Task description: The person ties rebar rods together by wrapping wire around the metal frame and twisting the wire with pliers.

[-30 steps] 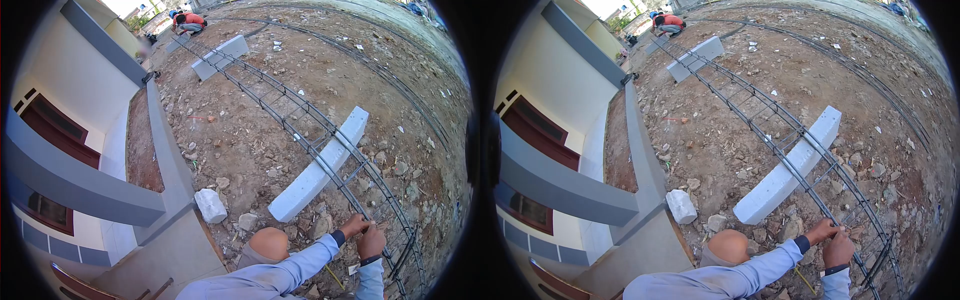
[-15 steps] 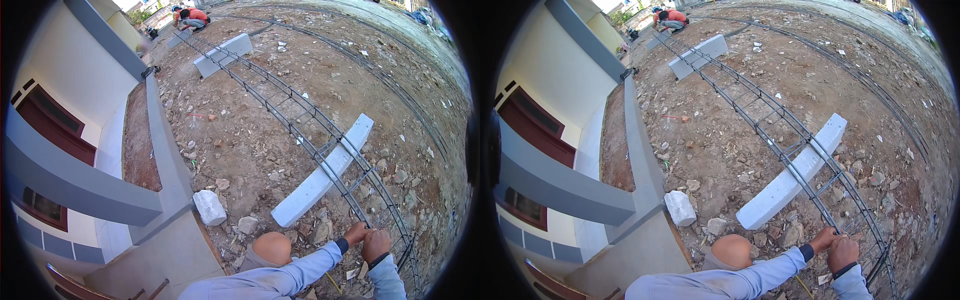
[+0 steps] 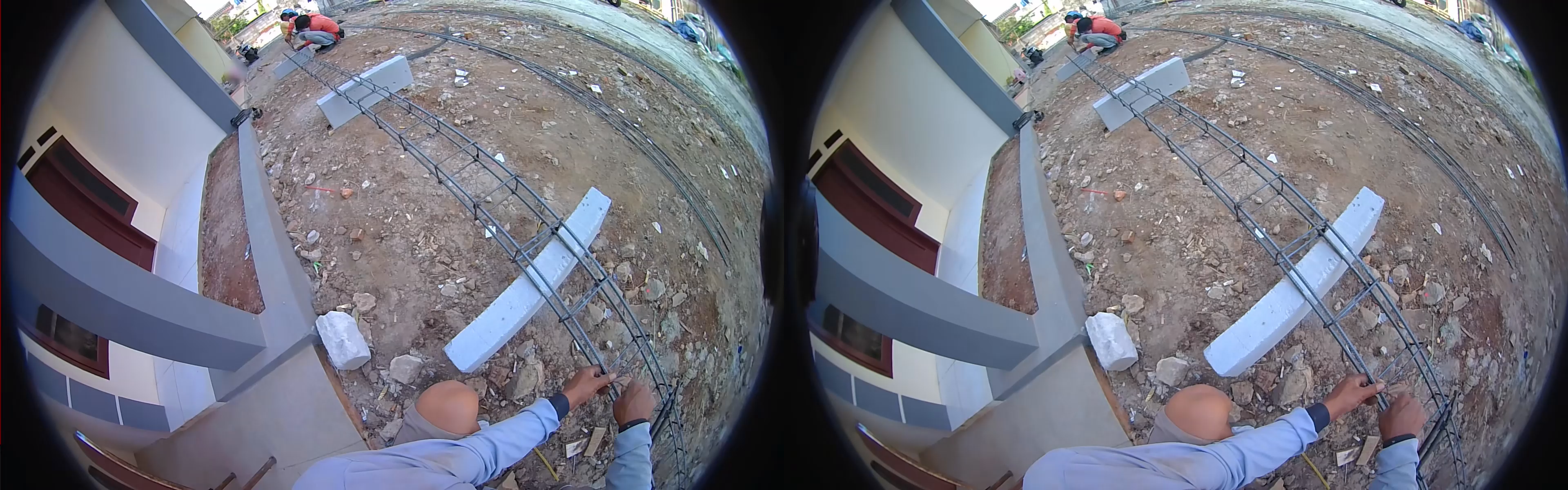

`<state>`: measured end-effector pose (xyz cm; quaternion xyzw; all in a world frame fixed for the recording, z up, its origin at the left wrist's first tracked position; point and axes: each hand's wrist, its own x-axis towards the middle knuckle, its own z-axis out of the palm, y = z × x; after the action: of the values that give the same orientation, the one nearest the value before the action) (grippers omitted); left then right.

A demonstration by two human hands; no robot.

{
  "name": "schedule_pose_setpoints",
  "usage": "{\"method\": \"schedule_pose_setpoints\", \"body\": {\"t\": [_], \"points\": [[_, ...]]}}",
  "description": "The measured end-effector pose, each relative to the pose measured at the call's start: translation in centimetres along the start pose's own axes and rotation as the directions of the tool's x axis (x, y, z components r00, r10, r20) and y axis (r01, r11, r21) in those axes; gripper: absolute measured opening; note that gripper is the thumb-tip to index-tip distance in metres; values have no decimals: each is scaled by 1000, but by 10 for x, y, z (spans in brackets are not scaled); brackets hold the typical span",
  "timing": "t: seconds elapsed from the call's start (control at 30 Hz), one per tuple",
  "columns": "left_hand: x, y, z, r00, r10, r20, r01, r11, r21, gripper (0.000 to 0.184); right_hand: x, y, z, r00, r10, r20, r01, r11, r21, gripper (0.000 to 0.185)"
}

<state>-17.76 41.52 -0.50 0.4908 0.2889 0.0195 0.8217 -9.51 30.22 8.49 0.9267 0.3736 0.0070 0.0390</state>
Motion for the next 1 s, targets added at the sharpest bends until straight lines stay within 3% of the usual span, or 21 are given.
{"method": "schedule_pose_setpoints", "body": {"t": [0.1, 0.17, 0.23, 0.27, 0.3, 0.33, 0.37, 0.4, 0.5, 0.6, 0.67, 0.87, 0.97, 1.0], "points": [[-13, 6, 0, 997, 79, 0, -79, 996, -43, 31, -29, 3, 43, 995, -45, 90, 26, 979, 202, 13], [-11, -9, 3, 991, 135, 11, -132, 980, -149, 30, -40, -11, 44, 981, -86, 175, -5, 886, 463, 16], [-23, 12, 4, 999, 25, 43, -13, 962, -272, 25, -44, -51, 19, 927, 131, 350, -366, 508, 780, 18], [-13, -6, 7, 998, 47, 49, -27, 936, -352, 26, -42, -61, -3, 872, 146, 467, -482, 420, 769, 19], [-12, -4, 8, 996, 71, 49, -50, 939, -341, 22, -44, -60, -7, 875, 126, 467, -475, 411, 778, 19], [-12, -4, 8, 997, -2, 82, 37, 898, -438, 17, -45, -60, -18, 820, 135, 557, -566, 339, 751, 19], [-18, 4, 14, 998, -62, 33, 70, 869, -490, 15, -50, -58, -24, 847, 104, 522, -520, 373, 768, 22], [-16, 2, 14, 997, -77, 27, 80, 886, -456, 22, -61, -44, 6, 954, 16, 300, -248, 605, 757, 26], [-17, -5, 13, 991, -120, -62, 92, 937, -338, 25, -64, -21, -28, 945, 14, 326, -208, 795, 570, 27], [-25, 2, 12, 981, -190, -29, 172, 933, -315, 27, -73, 23, -30, 911, 409, 58, -395, 824, 405, 27], [-26, 2, 12, 978, -209, 7, 201, 931, -304, 29, -79, 55, -30, 873, 487, -36, -470, 857, 211, 29], [-30, 0, 19, 983, -178, 53, 180, 840, -512, 31, -67, 123, 49, 673, 733, 101, -729, 680, -77, 51], [-22, -9, 9, 981, -156, 119, 195, 837, -511, 28, -56, 121, 45, 563, 783, 265, -805, 592, -42, 53], [-25, -2, 9, 980, -149, 132, 195, 851, -488, 24, -55, 120, 39, 589, 770, 246, -779, 622, -83, 40]]}}
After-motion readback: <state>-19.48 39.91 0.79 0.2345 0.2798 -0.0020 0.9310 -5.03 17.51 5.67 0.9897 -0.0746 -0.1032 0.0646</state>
